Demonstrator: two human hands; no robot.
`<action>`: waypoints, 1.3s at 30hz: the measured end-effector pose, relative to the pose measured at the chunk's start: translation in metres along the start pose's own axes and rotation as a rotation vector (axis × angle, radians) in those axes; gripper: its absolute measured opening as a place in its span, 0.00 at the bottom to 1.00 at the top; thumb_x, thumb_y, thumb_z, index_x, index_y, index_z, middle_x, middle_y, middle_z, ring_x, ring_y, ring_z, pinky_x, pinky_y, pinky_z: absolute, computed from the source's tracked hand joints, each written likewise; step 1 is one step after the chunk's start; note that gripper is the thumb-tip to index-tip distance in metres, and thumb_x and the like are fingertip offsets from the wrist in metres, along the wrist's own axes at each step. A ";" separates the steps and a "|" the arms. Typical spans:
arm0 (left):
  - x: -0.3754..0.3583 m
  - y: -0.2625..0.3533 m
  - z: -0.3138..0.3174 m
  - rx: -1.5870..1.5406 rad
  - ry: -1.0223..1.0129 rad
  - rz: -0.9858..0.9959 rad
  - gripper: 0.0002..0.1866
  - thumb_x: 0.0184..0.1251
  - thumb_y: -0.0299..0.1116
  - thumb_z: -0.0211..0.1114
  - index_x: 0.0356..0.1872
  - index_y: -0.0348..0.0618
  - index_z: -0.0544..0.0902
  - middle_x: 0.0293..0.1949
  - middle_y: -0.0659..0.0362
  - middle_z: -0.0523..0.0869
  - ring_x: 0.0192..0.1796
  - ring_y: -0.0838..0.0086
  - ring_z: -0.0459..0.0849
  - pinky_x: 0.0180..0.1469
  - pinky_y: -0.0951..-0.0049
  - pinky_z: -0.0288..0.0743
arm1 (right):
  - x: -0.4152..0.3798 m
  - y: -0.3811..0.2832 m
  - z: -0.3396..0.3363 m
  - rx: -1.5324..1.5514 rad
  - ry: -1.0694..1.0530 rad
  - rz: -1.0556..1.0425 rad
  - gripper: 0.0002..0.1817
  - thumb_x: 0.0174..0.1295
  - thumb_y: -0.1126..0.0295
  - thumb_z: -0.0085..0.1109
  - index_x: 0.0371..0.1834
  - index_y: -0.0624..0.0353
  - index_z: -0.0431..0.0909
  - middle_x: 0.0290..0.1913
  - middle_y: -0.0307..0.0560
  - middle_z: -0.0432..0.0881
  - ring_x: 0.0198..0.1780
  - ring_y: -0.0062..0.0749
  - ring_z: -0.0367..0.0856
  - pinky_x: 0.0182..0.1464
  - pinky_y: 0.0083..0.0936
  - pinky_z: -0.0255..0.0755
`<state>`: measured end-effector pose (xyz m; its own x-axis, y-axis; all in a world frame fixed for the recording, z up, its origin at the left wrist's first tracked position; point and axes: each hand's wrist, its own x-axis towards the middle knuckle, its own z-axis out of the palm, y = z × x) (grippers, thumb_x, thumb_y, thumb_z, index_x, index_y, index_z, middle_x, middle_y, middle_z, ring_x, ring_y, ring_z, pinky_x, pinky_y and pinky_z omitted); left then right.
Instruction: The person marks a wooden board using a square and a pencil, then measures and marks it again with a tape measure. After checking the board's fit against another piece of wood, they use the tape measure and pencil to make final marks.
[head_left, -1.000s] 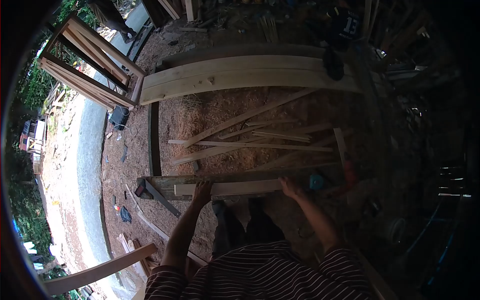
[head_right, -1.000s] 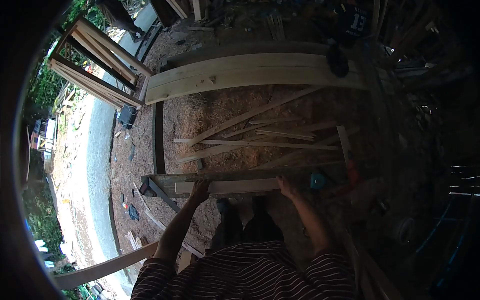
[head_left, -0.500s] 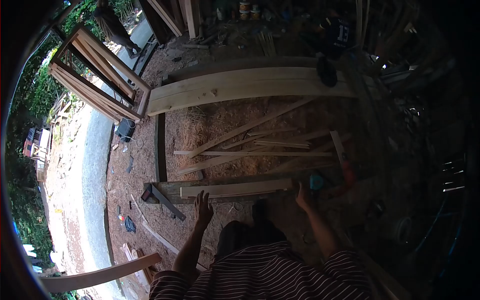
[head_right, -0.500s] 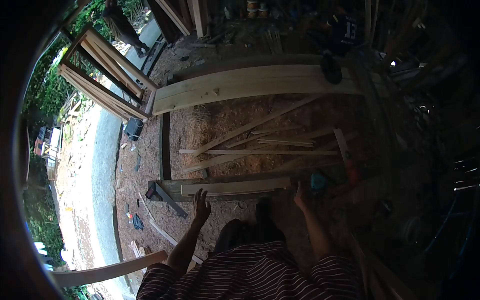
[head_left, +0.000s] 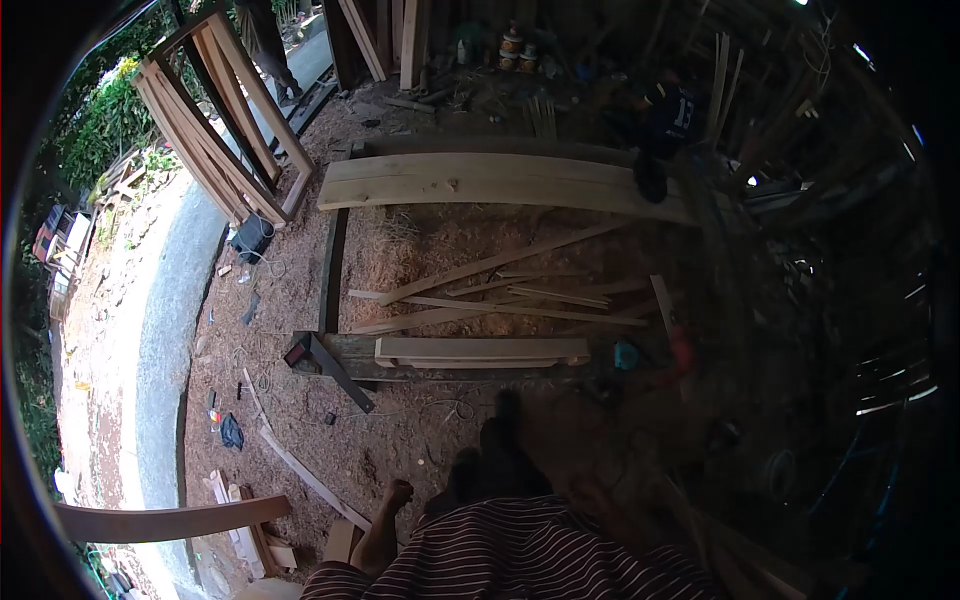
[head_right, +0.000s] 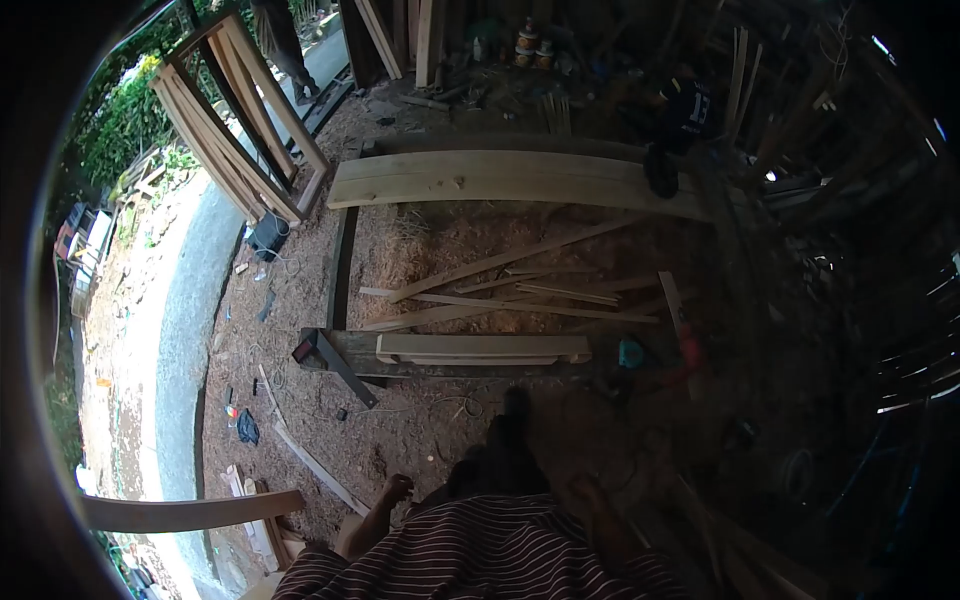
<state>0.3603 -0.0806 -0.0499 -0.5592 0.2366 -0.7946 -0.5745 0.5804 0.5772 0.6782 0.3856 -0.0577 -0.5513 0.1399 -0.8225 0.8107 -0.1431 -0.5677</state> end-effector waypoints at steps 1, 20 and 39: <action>-0.004 -0.014 -0.003 0.110 -0.013 -0.094 0.17 0.56 0.39 0.63 0.41 0.37 0.82 0.24 0.53 0.84 0.25 0.71 0.84 0.28 0.70 0.76 | -0.006 0.002 0.004 -0.010 0.008 0.022 0.16 0.63 0.60 0.55 0.48 0.58 0.76 0.37 0.44 0.83 0.32 0.29 0.81 0.29 0.29 0.76; -0.060 0.037 0.031 0.088 0.090 0.113 0.20 0.59 0.39 0.61 0.49 0.37 0.79 0.32 0.52 0.87 0.32 0.69 0.86 0.34 0.71 0.78 | -0.002 -0.096 0.030 -0.314 0.239 -0.036 0.11 0.60 0.65 0.57 0.42 0.58 0.76 0.33 0.46 0.83 0.28 0.31 0.82 0.27 0.29 0.75; -0.112 -0.010 0.017 0.063 0.217 -0.025 0.19 0.57 0.38 0.66 0.46 0.37 0.79 0.30 0.52 0.85 0.29 0.69 0.85 0.31 0.70 0.78 | 0.076 -0.036 -0.003 -0.451 0.071 -0.133 0.10 0.56 0.66 0.60 0.31 0.64 0.82 0.26 0.47 0.82 0.24 0.30 0.80 0.28 0.30 0.76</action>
<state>0.4391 -0.0994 0.0303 -0.6647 0.0521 -0.7453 -0.5551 0.6332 0.5393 0.6080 0.4043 -0.0993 -0.6543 0.1969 -0.7302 0.7471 0.3178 -0.5838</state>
